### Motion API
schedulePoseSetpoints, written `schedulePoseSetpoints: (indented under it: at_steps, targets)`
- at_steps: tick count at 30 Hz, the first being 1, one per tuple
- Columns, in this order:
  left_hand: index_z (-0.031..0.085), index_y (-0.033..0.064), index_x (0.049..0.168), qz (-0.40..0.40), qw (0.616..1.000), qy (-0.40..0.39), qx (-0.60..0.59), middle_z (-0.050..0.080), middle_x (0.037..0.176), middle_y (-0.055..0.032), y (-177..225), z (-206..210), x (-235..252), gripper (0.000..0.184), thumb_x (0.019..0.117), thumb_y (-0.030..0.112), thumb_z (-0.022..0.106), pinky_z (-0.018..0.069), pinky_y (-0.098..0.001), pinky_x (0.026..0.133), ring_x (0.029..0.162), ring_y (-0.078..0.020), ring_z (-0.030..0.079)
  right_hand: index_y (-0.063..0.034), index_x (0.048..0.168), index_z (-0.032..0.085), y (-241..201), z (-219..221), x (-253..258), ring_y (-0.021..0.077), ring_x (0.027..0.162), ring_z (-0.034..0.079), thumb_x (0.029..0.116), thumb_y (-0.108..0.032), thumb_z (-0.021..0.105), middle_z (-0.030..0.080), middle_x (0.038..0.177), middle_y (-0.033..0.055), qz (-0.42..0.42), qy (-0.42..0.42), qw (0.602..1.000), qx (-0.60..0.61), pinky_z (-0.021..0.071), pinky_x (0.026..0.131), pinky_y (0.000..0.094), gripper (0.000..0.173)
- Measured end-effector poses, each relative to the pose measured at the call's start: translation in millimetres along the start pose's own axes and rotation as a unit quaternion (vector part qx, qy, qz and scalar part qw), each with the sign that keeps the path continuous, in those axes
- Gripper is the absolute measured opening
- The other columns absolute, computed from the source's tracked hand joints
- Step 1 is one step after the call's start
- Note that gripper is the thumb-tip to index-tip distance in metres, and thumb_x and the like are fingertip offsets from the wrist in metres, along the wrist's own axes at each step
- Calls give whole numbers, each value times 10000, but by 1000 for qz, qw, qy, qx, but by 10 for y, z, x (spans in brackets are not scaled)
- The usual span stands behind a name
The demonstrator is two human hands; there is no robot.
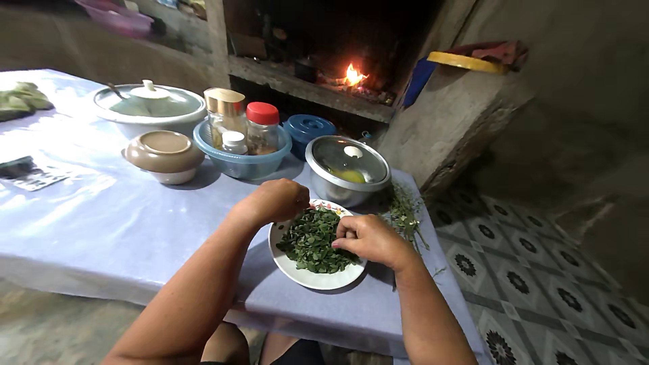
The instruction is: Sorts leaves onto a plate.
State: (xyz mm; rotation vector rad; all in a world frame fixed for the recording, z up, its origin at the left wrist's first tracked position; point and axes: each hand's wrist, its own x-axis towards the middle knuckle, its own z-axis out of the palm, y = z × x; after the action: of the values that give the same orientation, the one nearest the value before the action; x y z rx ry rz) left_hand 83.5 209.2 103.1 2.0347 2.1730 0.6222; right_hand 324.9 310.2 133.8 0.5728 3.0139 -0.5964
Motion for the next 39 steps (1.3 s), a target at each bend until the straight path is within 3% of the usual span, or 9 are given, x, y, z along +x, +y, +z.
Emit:
schedulePoseSetpoints:
  at_steps: [11, 17, 20, 24, 27, 30, 33, 35, 39]
  targets:
    - [750, 173, 1057, -15, 999, -29, 12, 737, 962, -41, 46, -33, -14, 178, 1028, 289, 618, 557, -576, 813, 896, -250, 710, -60, 1081, 709, -103, 27, 39, 238, 787, 636, 1024, -228, 571, 654, 819, 89, 18, -8, 999, -51, 525, 772, 487, 225]
    - [747, 134, 1087, 82, 992, 18, -97, 736, 928, -27, 58, -39, -37, 176, 1034, 248, 624, 596, -447, 800, 826, -169, 709, -98, 1028, 717, 70, -62, -38, 91, 613, 511, 1022, -256, 600, 550, 682, -11, -5, 64, 996, 54, 466, 613, 311, 197]
    - [750, 131, 1065, 121, 983, 36, -131, 722, 866, -2, 69, -35, -48, 173, 1033, 244, 623, 583, -359, 717, 738, -113, 674, -97, 1011, 720, 90, -80, -51, 74, 576, 478, 1020, -242, 610, 523, 642, -24, -7, 83, 993, 81, 433, 580, 278, 182]
    - [749, 125, 1062, 115, 984, 27, -135, 727, 874, -7, 88, -26, -43, 179, 1038, 243, 617, 589, -369, 730, 746, -117, 683, -108, 1003, 723, 97, -46, -27, 63, 570, 482, 1014, -242, 611, 528, 634, -32, -11, 101, 991, 84, 436, 576, 265, 175]
    - [744, 116, 1084, 97, 987, 9, -125, 732, 925, -27, 88, -25, -36, 181, 1032, 244, 627, 596, -395, 743, 778, -143, 698, -100, 1052, 724, 80, -14, 3, 104, 629, 589, 1041, -240, 579, 618, 710, 8, 5, 132, 989, 71, 531, 639, 322, 202]
    - [691, 117, 1237, 70, 988, -69, -117, 708, 1133, -86, 80, 4, -46, 318, 955, 255, 741, 587, -470, 867, 948, -221, 703, -108, 1169, 715, 83, -29, 29, 202, 819, 688, 1049, -238, 574, 712, 912, 69, 56, 155, 986, 4, 577, 795, 461, 227]
    - [575, 130, 1426, 28, 985, -145, -86, 613, 1336, -162, 87, 93, -15, 628, 871, 276, 831, 506, -556, 995, 1141, -320, 637, -86, 1236, 692, 126, -77, 78, 271, 1014, 686, 1039, -227, 598, 710, 1106, 111, 122, 94, 986, -57, 541, 932, 527, 260]
    - [516, 152, 1482, 4, 985, -167, -51, 592, 1366, -178, 122, 126, 13, 718, 851, 257, 843, 485, -602, 995, 1188, -353, 612, -88, 1318, 655, 184, -79, 131, 296, 1098, 676, 1045, -245, 587, 710, 1166, 122, 155, 37, 985, -72, 514, 989, 549, 323]
    - [438, 170, 1543, 3, 985, -169, -29, 581, 1395, -191, 139, 206, 62, 837, 815, 185, 850, 458, -647, 1010, 1252, -392, 579, -91, 1449, 561, 264, -28, 231, 312, 1080, 680, 1062, -205, 530, 700, 1157, 164, 159, -22, 986, -47, 517, 992, 541, 404]
